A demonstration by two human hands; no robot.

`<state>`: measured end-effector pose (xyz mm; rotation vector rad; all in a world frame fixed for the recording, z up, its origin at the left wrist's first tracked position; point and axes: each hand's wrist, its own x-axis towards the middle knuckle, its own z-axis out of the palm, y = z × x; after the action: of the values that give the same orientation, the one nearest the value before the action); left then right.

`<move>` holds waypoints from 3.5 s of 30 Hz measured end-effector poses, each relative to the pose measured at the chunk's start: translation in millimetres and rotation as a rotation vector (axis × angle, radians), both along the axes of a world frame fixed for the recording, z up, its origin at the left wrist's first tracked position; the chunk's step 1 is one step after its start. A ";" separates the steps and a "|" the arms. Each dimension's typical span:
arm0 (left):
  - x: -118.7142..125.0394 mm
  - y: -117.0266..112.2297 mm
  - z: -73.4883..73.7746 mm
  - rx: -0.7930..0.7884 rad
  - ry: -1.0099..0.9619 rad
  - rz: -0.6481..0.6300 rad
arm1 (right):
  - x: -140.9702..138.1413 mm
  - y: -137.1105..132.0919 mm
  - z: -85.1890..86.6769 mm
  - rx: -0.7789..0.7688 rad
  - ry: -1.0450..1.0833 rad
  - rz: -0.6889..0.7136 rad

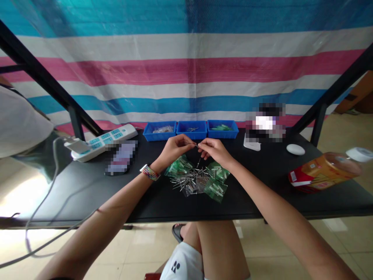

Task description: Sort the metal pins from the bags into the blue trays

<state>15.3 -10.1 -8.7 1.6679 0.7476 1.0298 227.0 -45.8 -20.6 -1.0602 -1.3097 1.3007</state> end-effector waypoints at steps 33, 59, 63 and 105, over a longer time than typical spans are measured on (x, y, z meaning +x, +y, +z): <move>-1.6 2.7 -0.7 0.011 0.036 -0.008 | -1.1 -6.2 9.1 0.017 0.131 -0.105; -2.5 2.9 3.4 -0.045 -0.020 0.056 | 21.4 19.2 3.8 0.194 -0.082 -0.300; -4.0 -1.0 1.5 0.130 0.231 -0.072 | 23.5 13.9 3.4 0.197 -0.144 -0.296; -0.7 -2.7 0.5 0.204 0.174 0.071 | 2.6 -0.2 2.7 0.086 0.007 -0.080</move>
<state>14.6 -12.8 -8.2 1.9369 0.8427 1.0478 229.6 -46.0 -17.9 -1.0371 -1.2939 1.1778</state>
